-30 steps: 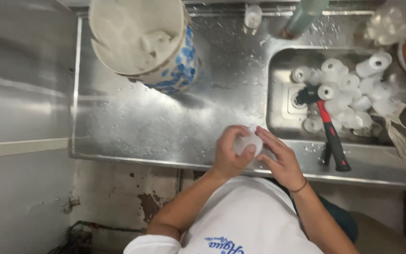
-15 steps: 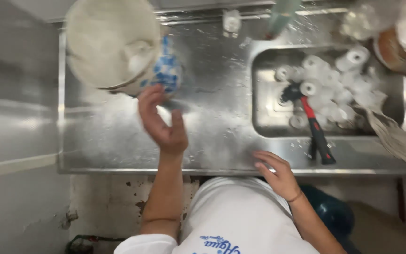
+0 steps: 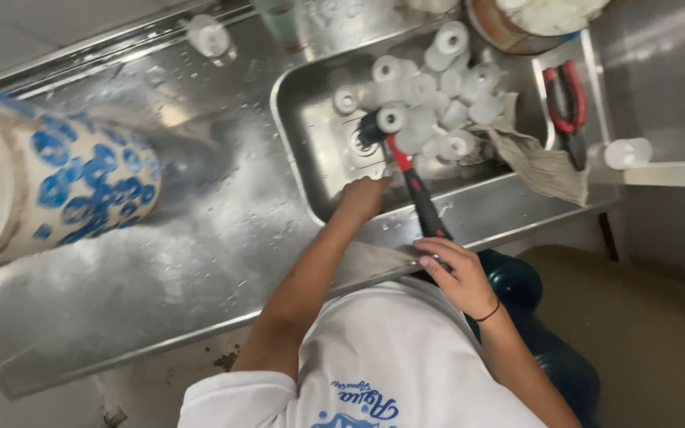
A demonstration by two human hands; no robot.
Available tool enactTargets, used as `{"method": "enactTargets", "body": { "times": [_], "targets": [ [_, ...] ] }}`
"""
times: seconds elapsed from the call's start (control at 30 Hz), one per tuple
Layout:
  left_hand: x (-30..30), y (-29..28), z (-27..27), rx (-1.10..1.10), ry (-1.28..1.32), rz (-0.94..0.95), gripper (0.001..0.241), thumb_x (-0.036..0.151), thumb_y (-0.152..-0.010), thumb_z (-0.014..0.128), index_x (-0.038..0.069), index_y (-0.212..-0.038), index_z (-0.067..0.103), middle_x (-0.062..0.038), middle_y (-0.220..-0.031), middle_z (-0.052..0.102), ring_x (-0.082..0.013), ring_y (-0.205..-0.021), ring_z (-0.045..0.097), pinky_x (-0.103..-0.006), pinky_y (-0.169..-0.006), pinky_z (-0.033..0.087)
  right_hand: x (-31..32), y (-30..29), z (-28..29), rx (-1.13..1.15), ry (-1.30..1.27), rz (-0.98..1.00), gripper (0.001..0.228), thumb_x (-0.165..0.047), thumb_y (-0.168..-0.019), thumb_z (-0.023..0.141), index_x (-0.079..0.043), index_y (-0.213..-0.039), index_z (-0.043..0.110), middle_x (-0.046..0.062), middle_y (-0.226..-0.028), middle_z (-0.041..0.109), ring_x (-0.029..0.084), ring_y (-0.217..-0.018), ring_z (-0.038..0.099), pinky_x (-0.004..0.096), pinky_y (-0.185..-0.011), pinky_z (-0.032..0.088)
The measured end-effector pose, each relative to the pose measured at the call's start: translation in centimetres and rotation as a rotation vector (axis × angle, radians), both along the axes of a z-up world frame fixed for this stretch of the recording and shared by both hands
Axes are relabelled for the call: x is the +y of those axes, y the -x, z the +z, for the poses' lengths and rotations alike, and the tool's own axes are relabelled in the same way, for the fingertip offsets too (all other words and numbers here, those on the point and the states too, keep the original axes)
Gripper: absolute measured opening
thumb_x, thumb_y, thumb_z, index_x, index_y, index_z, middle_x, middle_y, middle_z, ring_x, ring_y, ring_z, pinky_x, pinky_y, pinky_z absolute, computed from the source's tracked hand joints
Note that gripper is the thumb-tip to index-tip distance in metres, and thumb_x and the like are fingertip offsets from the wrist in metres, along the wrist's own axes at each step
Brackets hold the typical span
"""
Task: The person stands at a stainless steel sink and repeatedly picks up small white plastic caps from a pile in the sink. They rinse each cap under running water, rub it with their fingers, and place it into a white bucket with blue patterns on the left side of the sink.
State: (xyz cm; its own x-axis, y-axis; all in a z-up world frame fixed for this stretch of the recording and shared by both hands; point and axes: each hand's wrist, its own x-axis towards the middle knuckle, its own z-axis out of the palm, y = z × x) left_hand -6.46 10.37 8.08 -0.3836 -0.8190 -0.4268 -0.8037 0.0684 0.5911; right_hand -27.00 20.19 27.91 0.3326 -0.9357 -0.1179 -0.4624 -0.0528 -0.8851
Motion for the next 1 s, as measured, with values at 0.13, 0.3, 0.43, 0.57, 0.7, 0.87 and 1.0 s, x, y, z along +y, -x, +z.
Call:
{"method": "enactTargets", "body": {
  "times": [0.13, 0.3, 0.43, 0.57, 0.7, 0.87, 1.0],
  "targets": [
    [-1.5, 2.0, -5.0, -0.195, 0.073, -0.02, 0.029, 0.022, -0.084, 0.063, 0.024, -0.112, 0.072, -0.015, -0.097, 0.07, -0.0398, -0.092, 0.072, -0.0529, -0.078, 0.058, -4.3, 5.7, -0.3, 0.029, 0.032, -0.087, 0.023, -0.012, -0.092, 0.069, -0.007, -0.113, 0.074, 0.017, -0.109, 0.074, 0.037, -0.105, 0.069, 0.05, -0.087, 0.054],
    [-1.4, 2.2, -5.0, -0.183, 0.094, 0.045, 0.029, 0.029, -0.08, 0.07, 0.011, -0.102, 0.075, -0.017, -0.094, 0.068, -0.0397, -0.092, 0.071, -0.0507, -0.08, 0.059, -15.9, 13.4, -1.2, 0.097, 0.074, -0.137, 0.022, -0.013, -0.096, 0.067, -0.006, -0.117, 0.073, 0.018, -0.109, 0.072, 0.037, -0.108, 0.066, 0.05, -0.093, 0.05],
    [-1.7, 2.9, -2.8, -0.166, 0.103, 0.159, 0.038, 0.041, -0.084, 0.064, 0.005, -0.096, 0.07, -0.019, -0.097, 0.064, -0.0425, -0.093, 0.065, -0.0539, -0.079, 0.055, -29.0, 18.7, -2.3, 0.304, 0.465, -0.106, 0.022, -0.01, -0.103, 0.065, 0.005, -0.119, 0.071, 0.024, -0.11, 0.071, 0.041, -0.103, 0.066, 0.051, -0.089, 0.049],
    [-0.9, 1.4, 2.7, -0.012, 0.221, 0.388, 0.047, 0.046, -0.093, 0.059, 0.002, -0.077, 0.061, -0.023, -0.083, 0.063, -0.0418, -0.087, 0.061, -0.0515, -0.078, 0.047, -40.0, 23.2, -7.0, 0.644, 0.684, -0.082, 0.03, -0.003, -0.088, 0.066, -0.001, -0.116, 0.077, 0.015, -0.095, 0.065, 0.034, -0.085, 0.064, 0.046, -0.07, 0.051],
    [2.1, -0.6, 7.3, -0.052, 0.2, 0.633, 0.043, 0.042, -0.094, 0.056, 0.004, -0.075, 0.058, -0.017, -0.076, 0.059, -0.0394, -0.085, 0.06, -0.0529, -0.07, 0.045, -42.8, 23.6, -9.4, 0.887, 0.658, -0.03, 0.027, -0.02, -0.084, 0.075, -0.014, -0.11, 0.079, 0.012, -0.101, 0.065, 0.038, -0.084, 0.066, 0.05, -0.062, 0.054],
    [5.5, -2.1, 7.5, 0.465, 0.002, 1.226, 0.03, 0.042, -0.085, 0.073, 0.012, -0.082, 0.073, 0.009, -0.065, 0.039, -0.0046, -0.061, 0.036, -0.0244, -0.056, 0.03, -40.9, 24.1, -7.8, 0.648, 0.742, -0.042, 0.009, -0.004, -0.089, 0.061, 0.001, -0.096, 0.063, 0.017, -0.087, 0.062, 0.037, -0.079, 0.06, 0.046, -0.069, 0.045],
    [5.4, -1.0, 8.7, 0.702, -0.057, 1.304, 0.035, 0.039, -0.088, 0.069, 0.011, -0.067, 0.064, 0.004, -0.057, 0.05, -0.0064, -0.054, 0.048, -0.0264, -0.046, 0.042, -30.4, 16.7, -4.0, 0.07, 0.265, -0.171, 0.022, 0.005, -0.094, 0.053, -0.004, -0.112, 0.062, 0.009, -0.105, 0.067, 0.016, -0.09, 0.061, 0.029, -0.079, 0.049]
  ]
}}
